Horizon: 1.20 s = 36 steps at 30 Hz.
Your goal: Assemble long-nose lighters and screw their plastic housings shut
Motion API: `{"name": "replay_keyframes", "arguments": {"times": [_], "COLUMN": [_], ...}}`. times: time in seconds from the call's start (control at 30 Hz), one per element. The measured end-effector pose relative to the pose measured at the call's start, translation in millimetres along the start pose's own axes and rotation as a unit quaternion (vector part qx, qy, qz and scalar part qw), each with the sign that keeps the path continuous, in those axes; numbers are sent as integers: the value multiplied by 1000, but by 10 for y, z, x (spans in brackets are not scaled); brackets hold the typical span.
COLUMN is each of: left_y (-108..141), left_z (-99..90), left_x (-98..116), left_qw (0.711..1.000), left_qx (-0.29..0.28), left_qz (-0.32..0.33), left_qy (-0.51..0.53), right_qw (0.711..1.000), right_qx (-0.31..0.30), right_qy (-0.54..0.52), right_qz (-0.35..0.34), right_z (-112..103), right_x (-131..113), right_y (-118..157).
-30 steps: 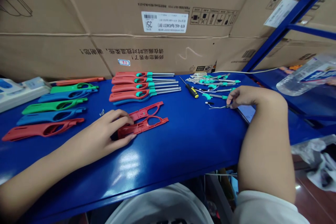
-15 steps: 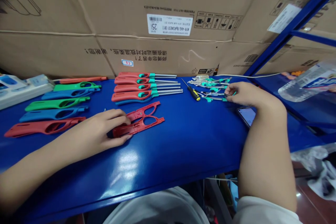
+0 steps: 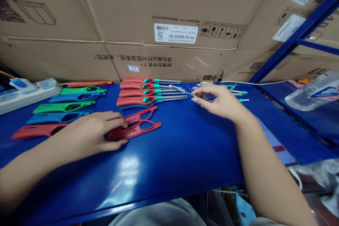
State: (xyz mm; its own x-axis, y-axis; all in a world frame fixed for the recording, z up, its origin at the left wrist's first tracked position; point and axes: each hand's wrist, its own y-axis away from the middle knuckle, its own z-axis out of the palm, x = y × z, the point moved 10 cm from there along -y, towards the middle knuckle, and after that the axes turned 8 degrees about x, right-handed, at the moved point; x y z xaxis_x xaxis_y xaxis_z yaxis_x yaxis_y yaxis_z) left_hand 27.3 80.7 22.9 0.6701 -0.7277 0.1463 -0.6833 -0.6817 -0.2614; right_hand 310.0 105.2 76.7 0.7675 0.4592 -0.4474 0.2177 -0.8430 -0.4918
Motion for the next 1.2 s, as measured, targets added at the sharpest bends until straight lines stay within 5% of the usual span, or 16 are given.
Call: {"name": "replay_keyframes", "arguments": {"times": [0.13, 0.27, 0.37, 0.63, 1.2], "left_y": [-25, 21, 63, 92, 110], "left_z": [-77, -336, -357, -226, -255], "left_x": [80, 178, 307, 461, 488], "left_qw": [999, 978, 970, 966, 960], "left_qx": [45, 191, 219, 202, 221], "left_qz": [-8, -40, -16, 14, 23], "left_qy": [-9, 72, 105, 159, 170], "right_qw": [991, 980, 970, 968, 954], "right_qx": [6, -53, -72, -102, -87], "right_qy": [-67, -139, -183, -196, -178], "right_qz": [-114, -133, -140, -118, -225], "right_z": [389, 802, 948, 1081, 951], "right_x": [-472, -743, -888, -1085, -1248], "right_y": [46, 189, 284, 393, 469]}}
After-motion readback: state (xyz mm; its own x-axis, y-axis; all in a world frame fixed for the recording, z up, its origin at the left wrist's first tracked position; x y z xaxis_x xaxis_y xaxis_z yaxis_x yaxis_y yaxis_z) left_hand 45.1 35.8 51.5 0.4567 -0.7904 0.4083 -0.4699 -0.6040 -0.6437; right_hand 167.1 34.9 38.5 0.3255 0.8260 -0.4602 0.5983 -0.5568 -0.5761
